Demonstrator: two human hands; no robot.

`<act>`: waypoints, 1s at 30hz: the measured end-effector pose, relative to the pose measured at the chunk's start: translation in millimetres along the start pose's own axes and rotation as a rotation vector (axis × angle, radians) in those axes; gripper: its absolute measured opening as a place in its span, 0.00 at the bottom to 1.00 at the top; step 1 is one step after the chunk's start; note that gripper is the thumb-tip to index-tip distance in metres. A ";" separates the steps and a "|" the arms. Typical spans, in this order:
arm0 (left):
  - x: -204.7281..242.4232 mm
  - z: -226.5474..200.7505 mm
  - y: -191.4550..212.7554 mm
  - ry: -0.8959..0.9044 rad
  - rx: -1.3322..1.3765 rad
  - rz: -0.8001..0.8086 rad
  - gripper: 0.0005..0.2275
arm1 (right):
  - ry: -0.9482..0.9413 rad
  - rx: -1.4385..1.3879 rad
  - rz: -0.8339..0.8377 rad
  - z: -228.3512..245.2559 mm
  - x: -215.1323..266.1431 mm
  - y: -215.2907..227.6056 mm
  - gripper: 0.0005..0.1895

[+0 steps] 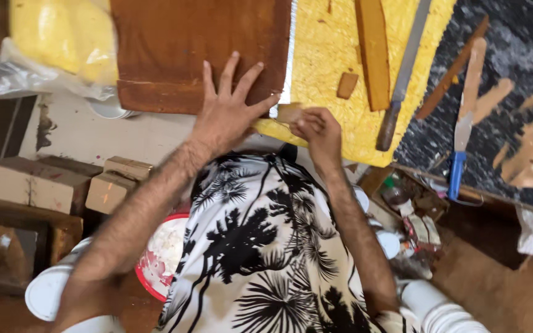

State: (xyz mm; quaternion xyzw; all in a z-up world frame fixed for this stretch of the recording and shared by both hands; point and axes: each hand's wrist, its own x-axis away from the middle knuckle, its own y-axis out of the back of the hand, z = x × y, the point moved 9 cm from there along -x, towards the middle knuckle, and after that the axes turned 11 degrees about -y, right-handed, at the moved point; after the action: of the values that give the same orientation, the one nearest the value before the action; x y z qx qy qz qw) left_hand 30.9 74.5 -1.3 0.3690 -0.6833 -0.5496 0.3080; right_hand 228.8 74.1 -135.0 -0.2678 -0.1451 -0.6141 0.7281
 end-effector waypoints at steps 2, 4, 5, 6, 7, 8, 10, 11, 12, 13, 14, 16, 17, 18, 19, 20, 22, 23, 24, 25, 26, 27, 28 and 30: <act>-6.4 5.8 -9.9 -0.091 -0.103 0.050 0.27 | 0.004 0.056 -0.008 -7.6 -4.1 -7.3 0.14; -11.5 12.6 -16.3 -0.138 -0.161 0.098 0.28 | 0.015 0.155 -0.031 -10.3 -6.6 -14.7 0.16; -14.3 16.3 -19.9 -0.133 -0.133 0.132 0.27 | 0.045 0.201 -0.042 -7.7 -6.5 -16.6 0.16; -16.5 20.9 -22.2 -0.129 -0.104 0.167 0.25 | 0.074 0.247 -0.054 -4.6 -7.2 -18.2 0.17; -15.8 23.1 -25.0 -0.118 -0.073 0.206 0.24 | 0.097 0.296 -0.060 -3.3 -4.9 -19.5 0.17; -17.0 23.9 -25.4 -0.118 -0.044 0.216 0.24 | 0.101 0.304 -0.082 -3.2 -2.2 -17.8 0.17; -19.0 26.7 -23.6 -0.112 0.006 0.236 0.23 | 0.112 0.319 -0.119 -0.9 0.6 -16.8 0.16; -20.2 27.4 -22.5 -0.110 -0.003 0.251 0.25 | 0.146 0.395 -0.143 3.7 2.0 -18.2 0.16; -21.4 27.5 -21.5 -0.108 -0.013 0.266 0.26 | 0.179 0.471 -0.167 8.7 3.8 -19.9 0.15; -23.4 27.2 -20.5 -0.108 -0.023 0.278 0.27 | 0.213 0.548 -0.192 14.6 5.1 -22.1 0.15; -24.5 27.6 -19.0 -0.102 -0.012 0.283 0.26 | 0.238 0.575 -0.204 19.2 6.1 -24.9 0.15; -24.4 27.1 -18.3 -0.089 0.014 0.296 0.24 | 0.284 0.629 -0.227 25.5 10.2 -32.2 0.14; -24.6 25.8 -17.2 -0.090 0.019 0.285 0.24 | 0.265 0.659 -0.227 24.2 10.9 -36.7 0.13; -24.4 25.0 -15.9 -0.090 0.025 0.275 0.25 | 0.246 0.690 -0.227 22.6 11.1 -42.5 0.13; -25.5 25.3 -13.8 -0.090 0.028 0.261 0.25 | 0.231 0.720 -0.227 22.4 9.1 -48.8 0.13; -26.2 25.4 -13.2 -0.087 0.031 0.263 0.24 | 0.274 0.787 -0.242 26.4 9.7 -56.7 0.13; -26.7 26.5 -11.9 -0.081 0.038 0.266 0.22 | 0.360 0.925 -0.271 32.8 11.6 -72.9 0.13; -27.2 26.5 -12.1 -0.079 0.048 0.267 0.21 | 0.335 0.925 -0.274 31.9 10.0 -75.6 0.13; -27.4 26.5 -12.7 -0.077 0.058 0.269 0.21 | 0.309 0.925 -0.276 30.7 8.7 -77.6 0.13; -26.7 26.8 -13.7 -0.072 0.068 0.270 0.20 | 0.283 0.926 -0.276 29.1 7.8 -79.1 0.13; -26.1 26.2 -13.6 -0.077 0.072 0.256 0.19 | 0.317 0.948 -0.285 30.8 9.6 -82.1 0.14; -25.1 26.2 -13.8 -0.080 0.076 0.240 0.18 | 0.351 0.970 -0.293 32.4 11.2 -85.1 0.14; -23.7 26.6 -14.1 -0.083 0.079 0.225 0.17 | 0.386 0.992 -0.299 33.3 12.7 -87.7 0.15; -21.2 25.9 -17.4 -0.098 0.060 0.200 0.18 | 0.415 0.971 -0.323 31.9 15.7 -86.6 0.14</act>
State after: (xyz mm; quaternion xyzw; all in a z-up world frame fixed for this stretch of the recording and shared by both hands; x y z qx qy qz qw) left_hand 23.7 103.9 -24.0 0.2809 -0.7472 -0.5126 0.3164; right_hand 151.6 70.5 -82.2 0.2514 -0.3044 -0.6205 0.6776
